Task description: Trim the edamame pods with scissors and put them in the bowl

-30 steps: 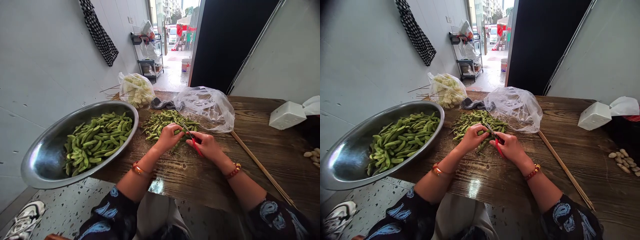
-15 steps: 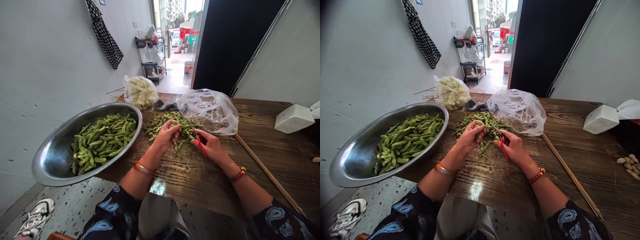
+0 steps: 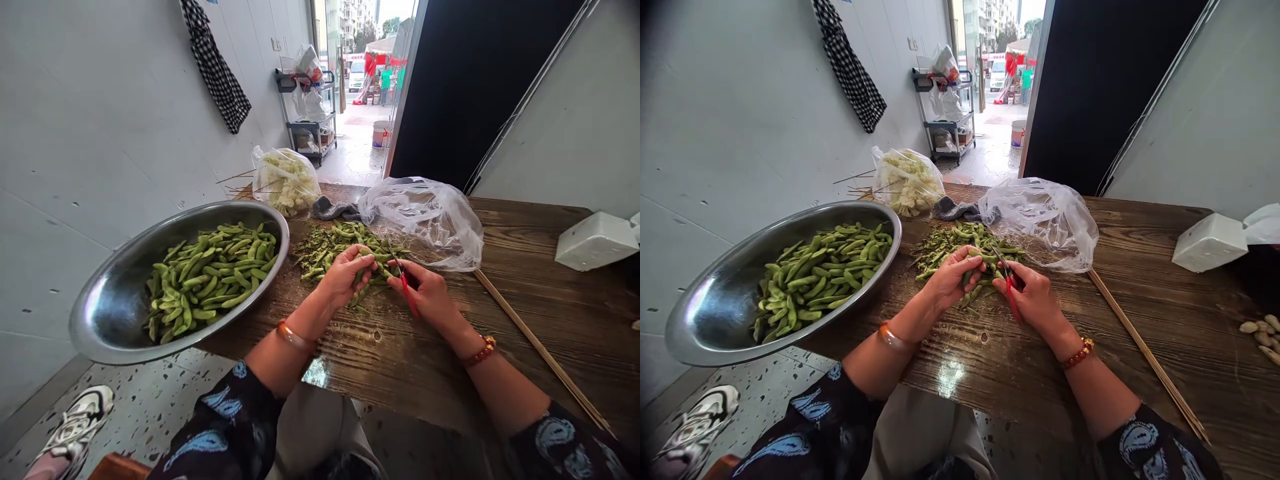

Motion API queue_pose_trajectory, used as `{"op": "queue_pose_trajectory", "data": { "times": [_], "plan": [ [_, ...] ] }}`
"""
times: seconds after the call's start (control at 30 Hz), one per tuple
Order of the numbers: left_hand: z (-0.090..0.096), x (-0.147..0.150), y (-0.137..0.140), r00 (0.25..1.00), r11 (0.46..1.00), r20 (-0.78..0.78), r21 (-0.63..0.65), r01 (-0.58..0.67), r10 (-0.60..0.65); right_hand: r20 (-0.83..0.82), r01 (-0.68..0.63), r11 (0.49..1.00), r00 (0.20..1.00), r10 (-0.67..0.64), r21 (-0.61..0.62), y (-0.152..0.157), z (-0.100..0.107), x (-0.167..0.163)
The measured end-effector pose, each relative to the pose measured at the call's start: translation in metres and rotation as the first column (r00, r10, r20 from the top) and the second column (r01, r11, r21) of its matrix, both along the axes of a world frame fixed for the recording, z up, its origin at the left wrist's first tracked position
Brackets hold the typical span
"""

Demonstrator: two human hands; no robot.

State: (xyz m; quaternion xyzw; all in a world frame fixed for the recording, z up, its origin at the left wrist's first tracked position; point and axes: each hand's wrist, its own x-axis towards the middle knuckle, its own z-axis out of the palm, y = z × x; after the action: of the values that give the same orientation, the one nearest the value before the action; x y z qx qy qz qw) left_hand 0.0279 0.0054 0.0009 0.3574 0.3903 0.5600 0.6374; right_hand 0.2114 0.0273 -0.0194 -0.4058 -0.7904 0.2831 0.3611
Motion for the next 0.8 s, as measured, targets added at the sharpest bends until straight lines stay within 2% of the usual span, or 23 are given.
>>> {"op": "queue_pose_trajectory", "data": {
  "times": [0.27,0.5,0.63,0.73,0.8],
  "plan": [
    [0.000,-0.001,0.002,0.996,0.998,-0.057,0.024,-0.064,0.066,0.053,-0.007,1.000,0.999,0.007,-0.001,0.000,-0.002,0.000],
    [0.000,-0.003,0.004,0.976,0.988,-0.167,0.090,-0.129,0.143,0.088,-0.021,1.000,0.996,0.019,0.018,-0.003,0.000,-0.004],
    [0.003,-0.015,0.007,0.964,0.965,-0.109,0.131,-0.228,0.242,0.013,0.020,1.000,1.000,-0.020,0.000,0.001,0.002,0.001],
    [0.009,-0.028,0.007,0.941,0.939,-0.038,0.095,-0.331,0.336,-0.034,0.040,0.998,0.999,-0.042,-0.046,0.006,0.003,0.007],
    [0.014,-0.035,0.004,0.937,0.935,-0.003,0.069,-0.348,0.349,-0.066,0.049,0.996,0.996,-0.054,-0.072,0.009,0.004,0.009]
  ]
}}
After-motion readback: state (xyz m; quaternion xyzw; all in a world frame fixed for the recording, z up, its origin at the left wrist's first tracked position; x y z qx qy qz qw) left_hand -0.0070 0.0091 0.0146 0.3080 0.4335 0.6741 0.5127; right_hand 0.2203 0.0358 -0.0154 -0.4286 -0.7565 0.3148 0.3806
